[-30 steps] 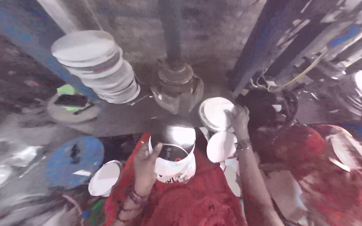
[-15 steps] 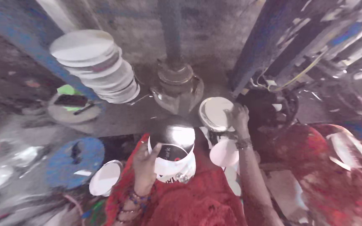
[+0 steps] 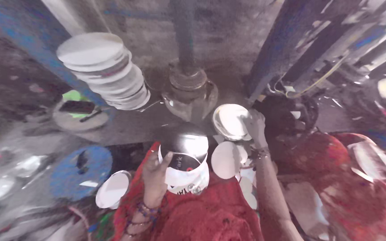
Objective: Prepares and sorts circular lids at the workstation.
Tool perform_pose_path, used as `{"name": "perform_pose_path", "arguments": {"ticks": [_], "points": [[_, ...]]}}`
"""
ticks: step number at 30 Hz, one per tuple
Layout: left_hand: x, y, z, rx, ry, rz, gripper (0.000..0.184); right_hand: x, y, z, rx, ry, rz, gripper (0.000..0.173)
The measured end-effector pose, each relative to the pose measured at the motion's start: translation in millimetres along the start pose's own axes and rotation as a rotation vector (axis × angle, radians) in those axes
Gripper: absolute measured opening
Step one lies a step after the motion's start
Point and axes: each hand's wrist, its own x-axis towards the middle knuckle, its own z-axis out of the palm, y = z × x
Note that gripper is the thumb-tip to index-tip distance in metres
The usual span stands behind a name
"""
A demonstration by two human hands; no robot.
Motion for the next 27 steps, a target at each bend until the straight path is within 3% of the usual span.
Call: {"name": "perform_pose_path", "arguments": {"ticks": [3, 6, 9, 13, 15, 19, 22, 27], "points": [[0.7, 2.5, -4.3, 0.040, 0.013, 0.003, 0.025, -6.5, -11.5, 2.9, -0.045, 0.144, -0.046, 0.060], [3.8, 5.3, -11.3, 0.136, 0.032, 0.025, 0.030, -33.0, -19.4, -1.2, 0.001, 0.342, -0.143, 0.036], [7.7, 5.2, -16.4, 0.142, 0.042, 0.041, 0.025, -63.1, -16.6, -10.7, 0.109, 0.245, -0.160, 0.033], [3.1, 2.5, -8.7, 0.135, -0.025, -0.017, 0.024, -70.6, -9.4, -19.9, 0.186, 0.345, -0.225, 0.030], [-4.6, 8.0, 2.4, 0.184, -0.050, -0.063, 0.020, -72.5, -23.8, -20.5, 0.330, 0.248, -0.283, 0.029], [-15.3, 11.3, 8.1, 0.145, -0.161, -0.005, 0.015, -98.6, -83.1, -8.0, 0.529, -0.269, -0.287, 0.038], [-15.4, 10.5, 4.8, 0.058, -0.185, 0.045, 0.010, -105.2, -90.0, 4.1, 0.559, -0.224, -0.293, 0.032], [-5.1, 4.9, -11.3, -0.005, -0.118, -0.005, 0.018, -85.9, -57.2, -42.3, 0.636, -0.162, -0.181, 0.020]]}}
